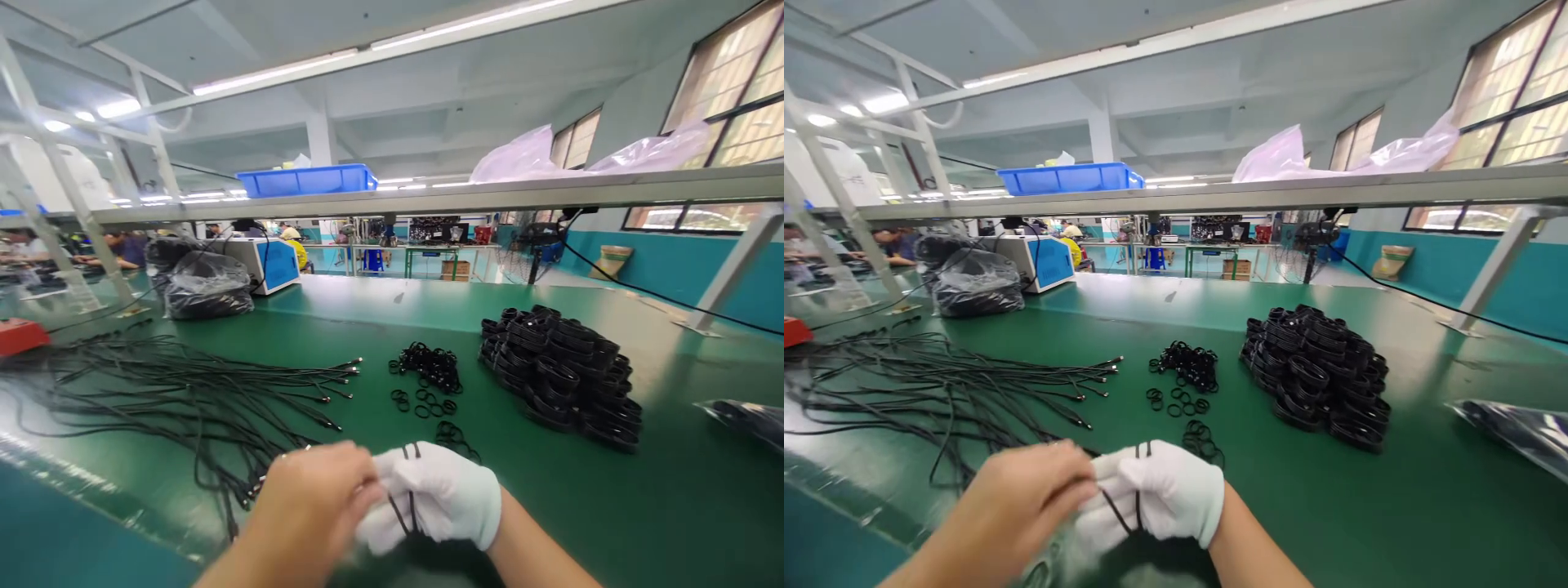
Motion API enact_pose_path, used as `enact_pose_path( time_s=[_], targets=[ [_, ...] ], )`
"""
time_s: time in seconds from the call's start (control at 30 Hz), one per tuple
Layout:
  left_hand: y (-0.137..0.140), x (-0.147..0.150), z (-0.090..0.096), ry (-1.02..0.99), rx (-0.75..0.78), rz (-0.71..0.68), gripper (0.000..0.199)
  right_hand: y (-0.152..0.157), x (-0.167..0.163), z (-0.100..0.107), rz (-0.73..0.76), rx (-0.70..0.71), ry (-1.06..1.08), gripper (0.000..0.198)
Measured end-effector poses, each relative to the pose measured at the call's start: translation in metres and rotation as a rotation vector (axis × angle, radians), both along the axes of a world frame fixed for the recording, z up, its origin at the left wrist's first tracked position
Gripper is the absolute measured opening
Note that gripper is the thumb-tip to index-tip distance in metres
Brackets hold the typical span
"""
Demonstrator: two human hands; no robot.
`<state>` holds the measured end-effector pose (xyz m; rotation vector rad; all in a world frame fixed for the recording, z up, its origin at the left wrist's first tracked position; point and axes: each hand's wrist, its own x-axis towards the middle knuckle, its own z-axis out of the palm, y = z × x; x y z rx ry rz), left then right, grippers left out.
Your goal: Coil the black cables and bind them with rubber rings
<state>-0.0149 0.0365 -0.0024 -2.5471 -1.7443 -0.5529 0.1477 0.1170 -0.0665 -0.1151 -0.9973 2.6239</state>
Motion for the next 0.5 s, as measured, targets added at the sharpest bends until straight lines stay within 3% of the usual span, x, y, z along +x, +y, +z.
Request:
enact_pose_path(
  time_s=[0.07,0.13,0.27,0.37,0.5],
  targets=[
    [0.021,-0.003,0.023,-0.183,-0.188,0.039,0.014,-0.009,-0.001,-0.002,0.158,0.043,-0.006,0.050],
    [0.038,-0.004,0.023,-0.336,-0.331,0.012,0.012,-0.015,-0.002,-0.004,0.196,0.064,0.005,0.050],
    [0.048,-0.009,-0.022,-0.441,-0.417,-0.034,0.030,-0.013,-0.001,-0.001,0.028,0.067,0.083,0.052],
    [0.038,-0.020,-0.058,-0.287,-0.294,0.043,0.032,-0.005,0.002,0.008,-0.113,0.043,0.176,0.045],
    [0.015,-0.023,-0.083,0.096,-0.119,0.165,0.026,0.005,0.004,0.020,-0.218,-0.020,0.215,0.032]
  ],
)
